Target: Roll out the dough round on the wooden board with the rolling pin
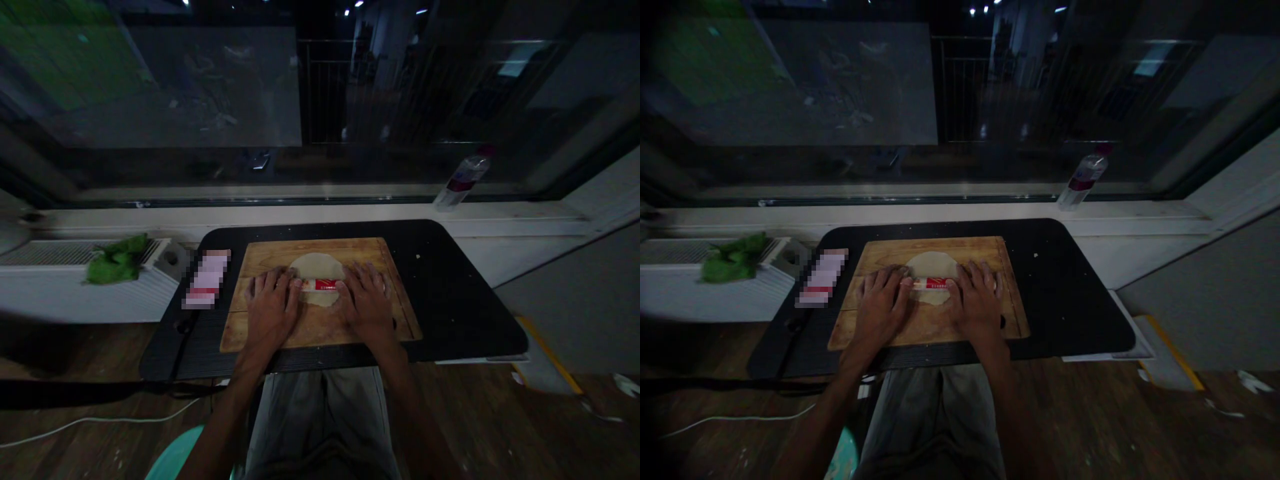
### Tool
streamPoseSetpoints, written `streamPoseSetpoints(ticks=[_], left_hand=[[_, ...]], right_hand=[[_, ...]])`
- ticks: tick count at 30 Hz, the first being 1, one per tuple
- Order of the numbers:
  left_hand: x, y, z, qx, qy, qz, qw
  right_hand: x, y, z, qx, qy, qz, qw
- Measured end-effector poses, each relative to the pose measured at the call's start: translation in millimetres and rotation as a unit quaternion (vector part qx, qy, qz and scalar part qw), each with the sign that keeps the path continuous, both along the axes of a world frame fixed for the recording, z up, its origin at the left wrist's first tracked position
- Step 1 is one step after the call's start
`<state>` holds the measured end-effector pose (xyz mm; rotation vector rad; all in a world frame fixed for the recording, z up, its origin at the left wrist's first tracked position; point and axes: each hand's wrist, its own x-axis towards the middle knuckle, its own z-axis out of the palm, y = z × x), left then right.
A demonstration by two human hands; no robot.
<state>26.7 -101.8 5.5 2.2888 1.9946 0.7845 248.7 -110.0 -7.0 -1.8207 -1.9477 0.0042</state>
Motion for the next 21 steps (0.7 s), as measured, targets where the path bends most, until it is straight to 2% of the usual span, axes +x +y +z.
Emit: streamPoseSetpoints(ticks=[5, 13, 21], left_hand=[[-2.1, -0.5, 0.7, 0.005, -0.025, -0.005, 1.0], [-5.2, 3.0, -7.5, 0.019, -0.039, -0.018, 0.999], [-4.9, 1.8, -2.6, 0.019, -0.033, -0.02, 0.999]], right_hand=[[4.5, -0.8, -0.6, 0.01, -0.001, 0.014, 1.0], [9.0, 2.0, -5.8, 0.027, 0.015, 0.03, 0.999], [8.8, 1.4, -5.5, 0.03, 0.015, 0.029, 0.999]])
